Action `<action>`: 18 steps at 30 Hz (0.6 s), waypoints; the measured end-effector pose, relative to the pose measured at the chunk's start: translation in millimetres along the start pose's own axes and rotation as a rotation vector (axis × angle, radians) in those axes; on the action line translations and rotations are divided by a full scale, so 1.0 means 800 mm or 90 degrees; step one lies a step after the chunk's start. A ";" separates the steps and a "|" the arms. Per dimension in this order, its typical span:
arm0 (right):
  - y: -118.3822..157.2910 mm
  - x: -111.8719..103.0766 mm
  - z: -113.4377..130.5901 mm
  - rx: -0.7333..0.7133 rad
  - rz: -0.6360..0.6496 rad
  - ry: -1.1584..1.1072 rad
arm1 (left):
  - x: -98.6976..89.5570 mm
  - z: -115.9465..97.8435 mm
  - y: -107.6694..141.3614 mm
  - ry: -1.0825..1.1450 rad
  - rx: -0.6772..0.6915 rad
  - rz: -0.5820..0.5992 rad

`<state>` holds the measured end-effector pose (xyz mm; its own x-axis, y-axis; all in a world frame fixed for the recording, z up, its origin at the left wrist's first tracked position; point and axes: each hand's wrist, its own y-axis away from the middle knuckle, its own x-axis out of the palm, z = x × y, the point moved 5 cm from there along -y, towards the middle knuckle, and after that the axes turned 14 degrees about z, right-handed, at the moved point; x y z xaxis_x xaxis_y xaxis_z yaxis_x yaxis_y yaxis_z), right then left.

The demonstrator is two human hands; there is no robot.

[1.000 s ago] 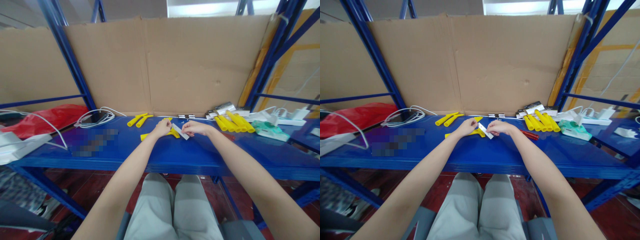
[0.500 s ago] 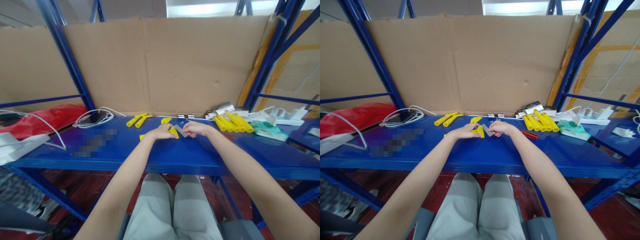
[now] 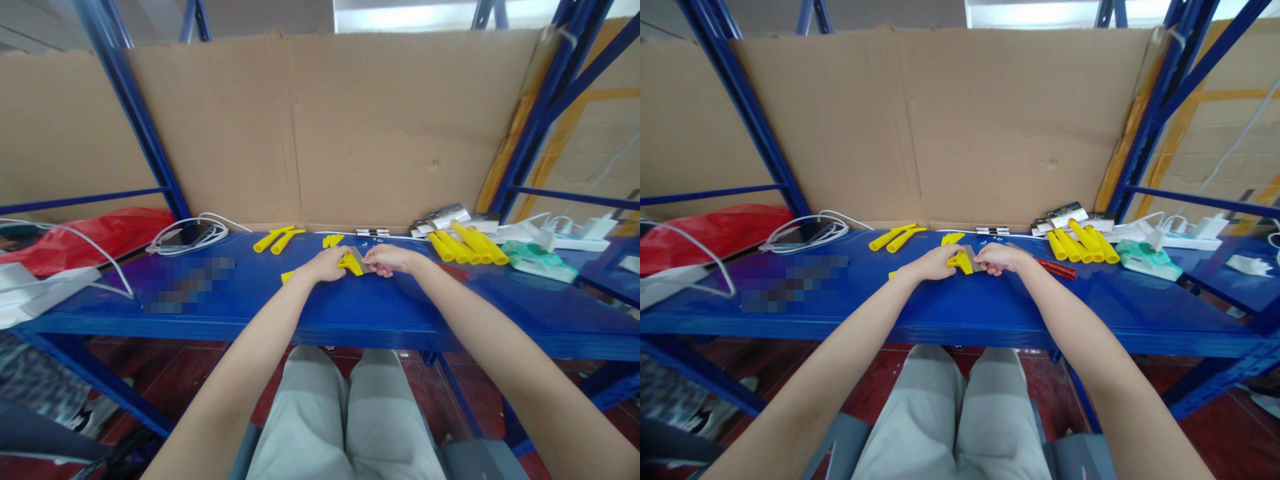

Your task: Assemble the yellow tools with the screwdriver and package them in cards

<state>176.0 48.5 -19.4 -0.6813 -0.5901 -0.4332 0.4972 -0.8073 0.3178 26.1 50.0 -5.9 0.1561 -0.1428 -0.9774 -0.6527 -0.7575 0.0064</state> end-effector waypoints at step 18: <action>0.002 0.003 0.007 -0.053 0.018 -0.110 | 0.003 -0.005 -0.002 -0.048 -0.009 -0.047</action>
<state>172.4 45.7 -15.2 -0.7446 -0.6099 -0.2713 0.5557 -0.7916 0.2542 30.9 48.2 -7.1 0.1462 -0.0384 -0.9885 -0.6311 -0.7731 -0.0633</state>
